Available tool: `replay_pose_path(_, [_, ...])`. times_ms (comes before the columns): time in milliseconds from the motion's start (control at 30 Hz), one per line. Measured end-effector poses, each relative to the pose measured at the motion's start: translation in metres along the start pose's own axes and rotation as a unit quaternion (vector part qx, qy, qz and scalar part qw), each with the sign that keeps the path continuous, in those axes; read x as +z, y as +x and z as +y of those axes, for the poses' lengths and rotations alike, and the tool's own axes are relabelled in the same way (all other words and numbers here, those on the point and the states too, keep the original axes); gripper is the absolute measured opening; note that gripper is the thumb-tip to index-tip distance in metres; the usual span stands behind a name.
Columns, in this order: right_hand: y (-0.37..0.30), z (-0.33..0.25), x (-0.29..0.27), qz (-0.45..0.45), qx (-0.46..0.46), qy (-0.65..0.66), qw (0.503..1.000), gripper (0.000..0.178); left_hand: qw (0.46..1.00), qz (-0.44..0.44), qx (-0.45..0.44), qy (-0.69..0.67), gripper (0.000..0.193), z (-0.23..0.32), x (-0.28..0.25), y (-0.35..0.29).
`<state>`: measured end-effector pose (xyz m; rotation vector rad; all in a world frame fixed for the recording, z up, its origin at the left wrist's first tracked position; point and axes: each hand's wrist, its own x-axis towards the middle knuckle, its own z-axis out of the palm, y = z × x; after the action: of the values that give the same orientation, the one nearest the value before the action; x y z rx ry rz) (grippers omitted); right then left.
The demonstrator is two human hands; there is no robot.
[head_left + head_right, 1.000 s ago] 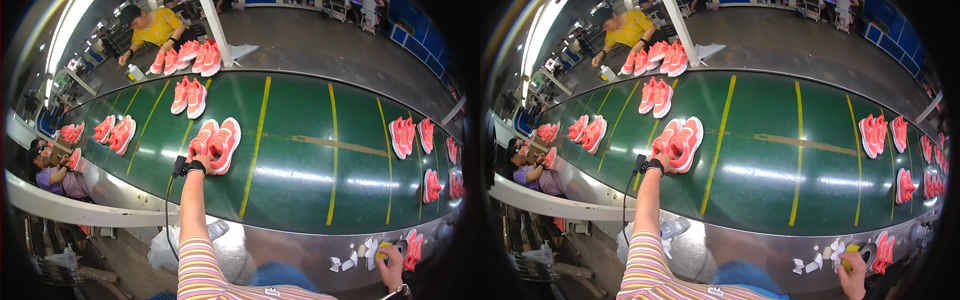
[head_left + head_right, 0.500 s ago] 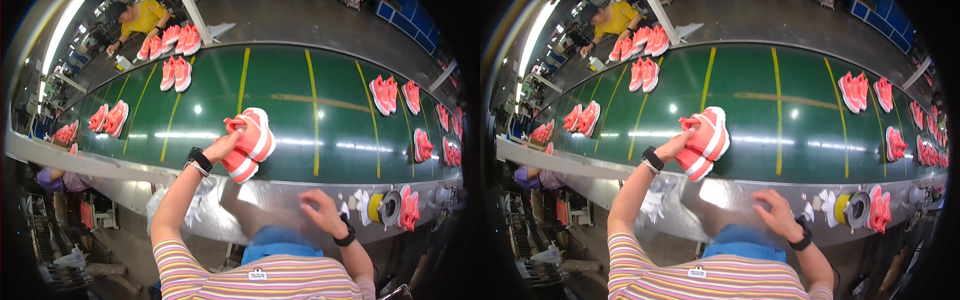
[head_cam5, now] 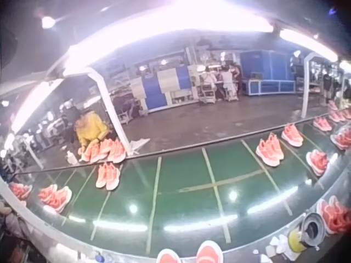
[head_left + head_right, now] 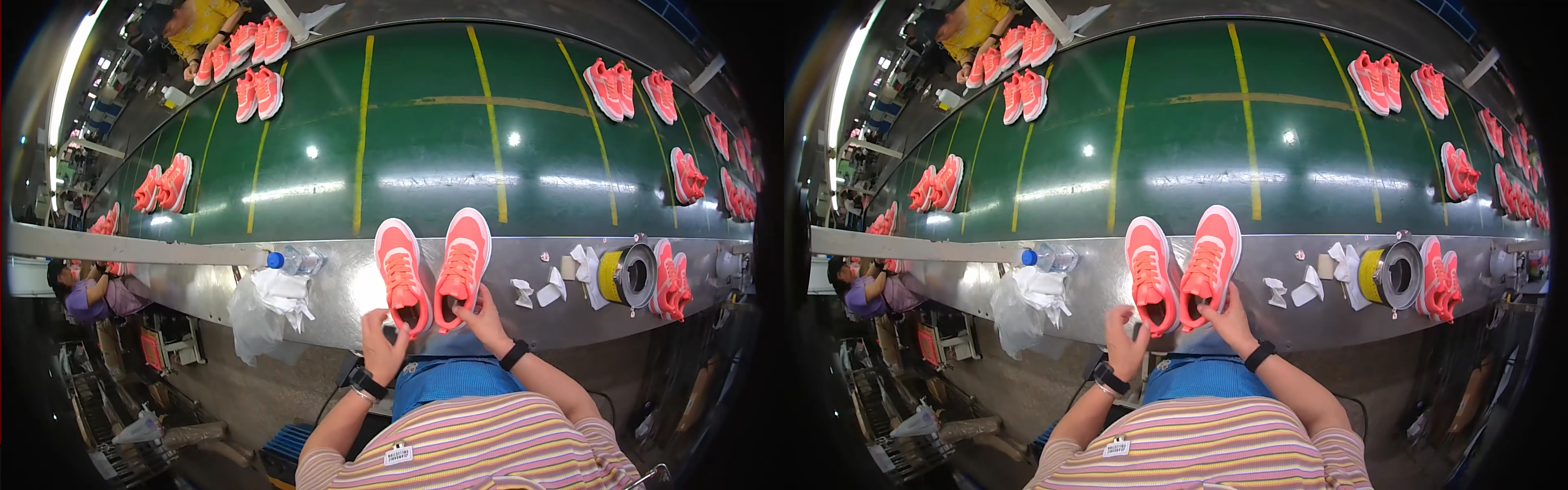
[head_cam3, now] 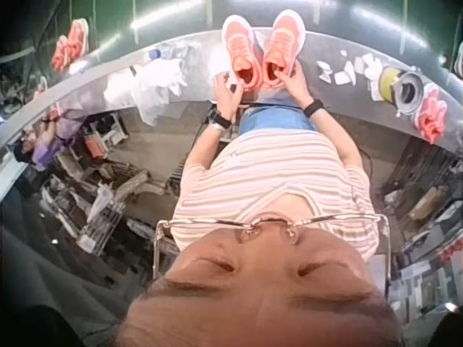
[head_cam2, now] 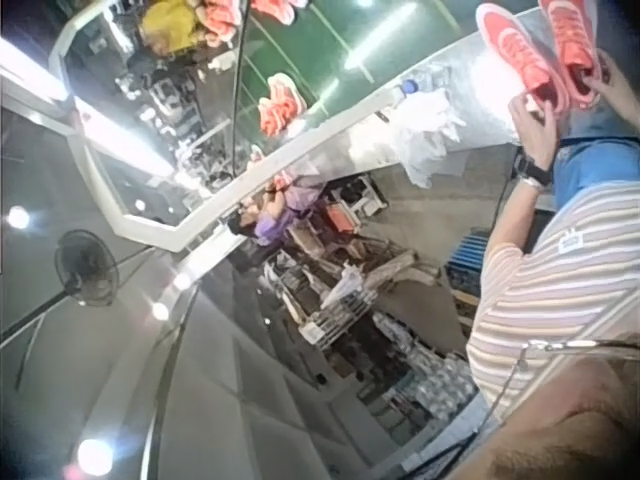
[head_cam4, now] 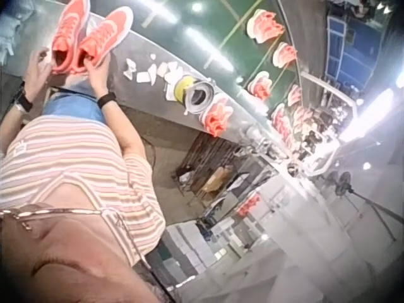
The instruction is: Inspecting and cleaning shoes on a production line conveyor.
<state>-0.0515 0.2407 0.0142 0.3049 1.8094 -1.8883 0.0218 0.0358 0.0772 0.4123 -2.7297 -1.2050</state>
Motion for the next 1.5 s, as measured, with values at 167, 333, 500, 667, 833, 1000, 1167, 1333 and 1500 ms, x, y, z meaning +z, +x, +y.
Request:
replay_pose_path(167, [0.011,-0.008,0.009,0.006,-0.003,0.065,0.998,0.057,0.938,-0.106,-0.176,-0.279,0.050,-0.055,0.027,0.048])
replay_pose_path(333, [0.000,-0.017,-0.021,-0.108,0.062,0.132,0.983,0.049,0.786,-0.190,-0.296,-0.508,0.037,-0.083,0.018,0.053])
replay_pose_path(500, [-0.010,-0.012,-0.041,-0.151,0.108,0.121,0.975,0.044,0.731,-0.211,-0.305,-0.573,0.043,-0.079,0.008,0.042])
replay_pose_path(667, [-0.017,-0.011,-0.046,-0.127,0.099,0.119,0.980,0.040,0.735,-0.236,-0.260,-0.580,0.044,-0.080,-0.001,0.042])
replay_pose_path(833, [-0.020,-0.026,-0.053,-0.137,-0.019,0.006,0.990,0.056,0.802,-0.247,-0.170,-0.517,0.056,-0.078,-0.017,0.049])
replay_pose_path(1000, [-0.022,-0.036,-0.046,-0.078,-0.118,-0.051,0.989,0.073,0.967,-0.135,0.026,-0.213,0.076,-0.063,-0.034,0.057])
replay_pose_path(1167, [-0.029,-0.047,-0.030,0.064,-0.225,-0.332,0.914,0.081,0.994,-0.048,0.093,0.010,0.082,-0.052,-0.048,0.057])
replay_pose_path(1333, [-0.033,-0.052,-0.001,0.129,-0.234,-0.444,0.855,0.090,0.987,-0.020,0.068,0.142,0.100,-0.038,-0.030,0.051])
replay_pose_path(1500, [-0.020,-0.044,0.012,0.027,-0.161,-0.502,0.849,0.097,0.985,-0.121,0.031,0.116,0.106,-0.046,-0.023,0.055])
